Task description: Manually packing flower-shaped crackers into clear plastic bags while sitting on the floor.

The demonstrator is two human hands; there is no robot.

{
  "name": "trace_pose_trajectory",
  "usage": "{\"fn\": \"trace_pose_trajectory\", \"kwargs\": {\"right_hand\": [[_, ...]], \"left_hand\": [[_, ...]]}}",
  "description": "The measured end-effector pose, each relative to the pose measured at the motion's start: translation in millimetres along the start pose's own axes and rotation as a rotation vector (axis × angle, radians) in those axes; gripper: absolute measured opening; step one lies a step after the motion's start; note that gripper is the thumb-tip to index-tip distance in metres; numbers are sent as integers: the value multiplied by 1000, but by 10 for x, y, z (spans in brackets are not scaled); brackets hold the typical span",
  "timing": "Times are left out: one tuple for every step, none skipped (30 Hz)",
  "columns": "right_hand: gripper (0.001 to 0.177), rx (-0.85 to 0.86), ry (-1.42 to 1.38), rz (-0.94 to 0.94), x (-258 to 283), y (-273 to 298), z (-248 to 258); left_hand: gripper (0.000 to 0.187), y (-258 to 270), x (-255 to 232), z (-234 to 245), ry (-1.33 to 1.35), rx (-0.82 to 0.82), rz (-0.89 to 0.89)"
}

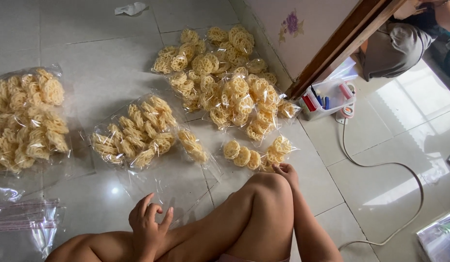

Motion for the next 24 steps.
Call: {"fn": "trace_pose_trajectory", "kwargs": {"right_hand": [[53, -14, -24, -2, 42, 40, 26], [43, -27, -47, -4, 85, 81, 52], [43, -26, -47, -4, 47, -52, 52], [37, -40, -211, 44, 41, -180, 80], [32, -53, -374, 90, 28, -304, 107], [32, -51, -374, 89, 197, -202, 135], [29, -96, -481, 87, 335, -91, 212], [26, -142, -588, 84, 469, 18, 288], [26, -144, -588, 84, 636, 131, 316], [20, -125, -693, 148, 844, 251, 351], [16, -104, -796, 211, 1040, 377, 388], [16, -106, -794, 211, 1226, 493, 455], [18, -63, -968, 301, 1473, 624, 519], [20, -18, -1141, 392, 1715, 759, 590], [20, -12, -1138, 387, 1841, 764, 647], [16, 137, -1317, 197, 1900, 717, 563], [20, 290, -1487, 3, 2000, 706, 459], [20, 296, -1488, 3, 2009, 784, 296], [20, 530, -1452, 40, 2154, 906, 61], [26, 763, -1404, 79, 2289, 1061, -163], [26, 767, -1401, 85, 2148, 1283, -401], [38, 973, -1200, 57, 2036, 1610, -792], [55, 1166, -983, 16, 1831, 1977, -1185], [55, 1170, -978, 9, 1668, 2189, -1409]], "left_hand": [[33, 13, 15, 11, -4, -26, 9], [33, 26, 30, 24, -9, -51, 18], [33, 8, 14, 58, -10, -52, 18], [32, -7, 20, 83, 42, -48, 46], [33, -23, 28, 111, 93, -43, 74], [33, -41, 24, 131, 91, -42, 75], [33, -49, 19, 168, 124, -68, 73], [34, -60, 14, 203, 156, -94, 72], [34, -49, 24, 194, 158, -94, 71], [34, -36, 49, 184, 165, -94, 89], [34, -7, 71, 178, 173, -94, 109], [34, -10, 55, 183, 174, -93, 110], [34, -4, 67, 193, 183, -87, 140], [33, 0, 78, 204, 193, -82, 170], [33, 33, 77, 200, 187, -81, 175], [28, 72, 99, 190, 191, -74, 209], [23, 86, 138, 164, 198, -73, 239], [23, 114, 142, 183, 193, -76, 239], [24, 128, 146, 204, 244, -114, 260], [25, 140, 149, 221, 294, -152, 280], [25, 112, 97, 232, 295, -159, 279], [20, 130, 145, 197, 448, -182, 407], [17, 213, 173, 180, 595, -200, 544], [17, 163, 81, 265, 590, -203, 551]]}}
Point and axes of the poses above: each hand's wrist, its own y-axis away from the middle knuckle, its own z-axis out of the back of the hand, x = y × z, the point moved 8 cm from there along -y, towards the middle knuckle, and after that the axes turned 6 degrees about -z, right-handed, at the moved point
